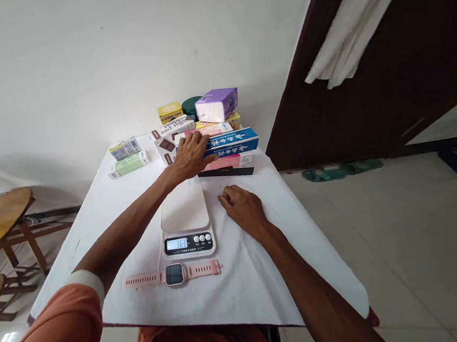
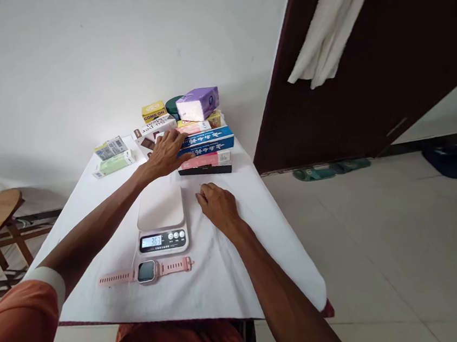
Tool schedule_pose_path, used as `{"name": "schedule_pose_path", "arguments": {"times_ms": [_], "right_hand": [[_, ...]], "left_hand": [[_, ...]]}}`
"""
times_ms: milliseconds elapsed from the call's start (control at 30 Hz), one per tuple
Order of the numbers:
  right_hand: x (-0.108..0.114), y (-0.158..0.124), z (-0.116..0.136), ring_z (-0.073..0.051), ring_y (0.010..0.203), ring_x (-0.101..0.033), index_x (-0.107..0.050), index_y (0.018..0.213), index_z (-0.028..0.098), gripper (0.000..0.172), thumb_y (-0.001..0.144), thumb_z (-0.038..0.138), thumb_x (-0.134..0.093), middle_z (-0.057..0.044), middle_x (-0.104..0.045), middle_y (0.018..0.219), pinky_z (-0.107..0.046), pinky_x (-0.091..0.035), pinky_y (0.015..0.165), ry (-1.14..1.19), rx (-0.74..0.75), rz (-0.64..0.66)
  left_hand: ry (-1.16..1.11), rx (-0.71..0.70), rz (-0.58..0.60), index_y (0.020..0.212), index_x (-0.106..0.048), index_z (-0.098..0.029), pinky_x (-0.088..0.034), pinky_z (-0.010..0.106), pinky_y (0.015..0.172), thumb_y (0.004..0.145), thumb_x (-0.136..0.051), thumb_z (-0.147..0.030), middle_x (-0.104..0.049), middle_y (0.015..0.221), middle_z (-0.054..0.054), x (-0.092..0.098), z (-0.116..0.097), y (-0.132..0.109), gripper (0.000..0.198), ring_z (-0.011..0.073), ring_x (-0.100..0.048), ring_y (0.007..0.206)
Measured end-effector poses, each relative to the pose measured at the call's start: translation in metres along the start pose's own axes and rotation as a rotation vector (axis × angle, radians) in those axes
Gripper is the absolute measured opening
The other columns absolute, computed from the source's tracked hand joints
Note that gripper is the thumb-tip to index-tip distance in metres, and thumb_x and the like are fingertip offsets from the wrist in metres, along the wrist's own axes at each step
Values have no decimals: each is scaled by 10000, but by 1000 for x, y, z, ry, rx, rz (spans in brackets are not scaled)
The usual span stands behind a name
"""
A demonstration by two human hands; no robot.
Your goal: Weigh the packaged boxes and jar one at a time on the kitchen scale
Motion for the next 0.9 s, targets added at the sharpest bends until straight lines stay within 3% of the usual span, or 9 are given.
{"name": "schedule_pose_path", "arguments": {"times_ms": [200,300,467,600,733,900], "right_hand": [[5,2,5,-213,924,-700,-695,955,203,226,1071,262,-510,-73,-767,1076,-319,-361,706,-54,-22,70],[7,2,6,-215,940,-702,-697,952,200,223,1068,267,-518,-75,-770,1076,-319,-365,716,-34,-22,60],[7,3,0,-207,877,-679,-669,850,208,221,1029,262,-552,-68,-764,945,-308,-373,732,76,-21,8],[5,8,-10,-207,782,-635,-629,785,215,210,978,276,-571,-70,-741,845,-314,-380,725,185,-11,-84],[0,12,-18,-198,722,-601,-562,719,234,242,949,310,-556,-56,-710,774,-321,-392,727,281,25,-181],[-4,12,-21,-199,696,-583,-512,691,250,256,921,349,-568,-55,-703,755,-334,-392,717,279,61,-215]], "left_hand": [[-70,35,-12,1369,-582,-197,-430,524,1060,960,-719,-401,-561,1344,174,-1,5,6,477,374,-501,1265],[-139,33,-31,1314,-613,-192,-462,512,1050,904,-787,-364,-565,1303,155,4,10,-4,477,360,-522,1236],[-255,-52,-135,1341,-605,-227,-485,494,1062,928,-775,-418,-571,1276,117,30,25,-64,486,321,-538,1220],[-332,-45,-74,1364,-601,-239,-515,465,1031,946,-762,-451,-577,1251,99,42,39,-128,496,294,-565,1177],[-357,5,24,1348,-613,-221,-521,484,1009,957,-751,-448,-587,1217,108,27,42,-170,473,295,-566,1129],[-357,31,93,1364,-617,-199,-515,512,1007,934,-789,-405,-604,1223,128,9,40,-183,507,317,-566,1150]]}}
Point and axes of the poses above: each hand's wrist, its own y-axis towards the middle knuckle, its own x-axis out of the back of the hand, z = x × y, the point moved 2 cm from there along y, towards the middle knuckle
